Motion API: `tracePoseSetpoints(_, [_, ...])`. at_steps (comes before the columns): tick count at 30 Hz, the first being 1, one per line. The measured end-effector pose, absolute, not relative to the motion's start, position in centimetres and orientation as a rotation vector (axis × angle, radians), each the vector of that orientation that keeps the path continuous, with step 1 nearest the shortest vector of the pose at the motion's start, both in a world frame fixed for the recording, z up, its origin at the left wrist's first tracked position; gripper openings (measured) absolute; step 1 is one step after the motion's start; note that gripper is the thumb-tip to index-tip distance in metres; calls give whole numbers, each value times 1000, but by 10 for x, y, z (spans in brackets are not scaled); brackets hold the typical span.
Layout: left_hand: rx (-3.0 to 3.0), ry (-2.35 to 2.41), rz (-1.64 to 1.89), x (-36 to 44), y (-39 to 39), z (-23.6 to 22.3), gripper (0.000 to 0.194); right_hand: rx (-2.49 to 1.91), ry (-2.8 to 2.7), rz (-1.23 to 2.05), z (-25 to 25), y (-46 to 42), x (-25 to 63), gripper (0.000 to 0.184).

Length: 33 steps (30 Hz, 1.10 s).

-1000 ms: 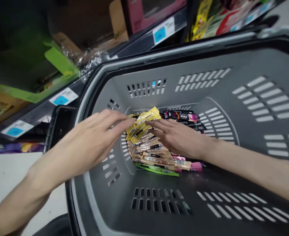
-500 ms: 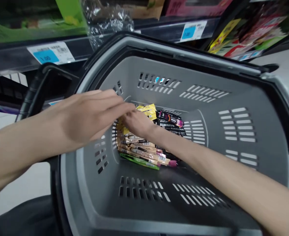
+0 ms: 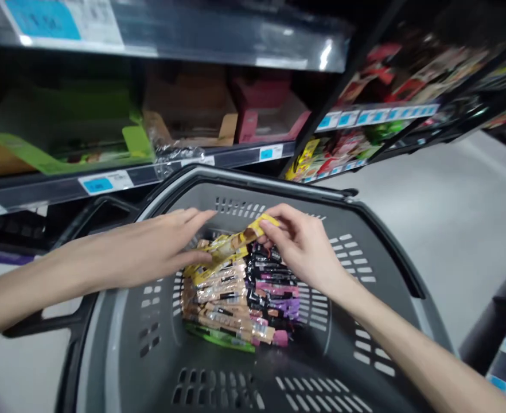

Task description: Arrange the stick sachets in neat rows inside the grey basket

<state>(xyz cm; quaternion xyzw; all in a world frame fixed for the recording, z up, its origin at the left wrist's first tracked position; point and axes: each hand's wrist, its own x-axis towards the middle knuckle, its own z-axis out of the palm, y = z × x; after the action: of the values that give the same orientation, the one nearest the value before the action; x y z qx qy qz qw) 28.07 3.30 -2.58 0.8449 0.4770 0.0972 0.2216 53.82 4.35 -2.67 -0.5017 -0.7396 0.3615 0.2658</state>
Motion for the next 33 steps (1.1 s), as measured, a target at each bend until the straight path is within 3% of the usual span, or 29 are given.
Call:
tracePoseSetpoints(2, [2235, 1296, 160, 300, 56, -15, 50, -1367, -1570, 1230, -21, 41, 555, 21])
tracePoseSetpoints(6, [2226, 1102, 87, 333, 96, 4, 22, -1349, -989, 1481, -31, 46, 579, 18])
tracePoseSetpoints(9, [2300, 1126, 313, 340, 109, -2, 24, -1315, -1111, 1623, -41, 54, 594, 17])
tracePoseSetpoints(14, [1984, 1225, 495, 337, 104, -30, 50, -1210, -1737, 1852, -44, 48, 590, 24])
tracePoseSetpoints(19, [1447, 1037, 700, 339, 91, -30, 67, -1191, -1605, 1832, -50, 27, 563, 19])
tracePoseSetpoints(28, [1627, 927, 406, 332, 83, -35, 34, -1167, -1520, 1751, -63, 11, 552, 19])
tracePoseSetpoints(33, [1740, 980, 384, 331, 76, -31, 34, -1081, -1370, 1824, -63, 5, 541, 11])
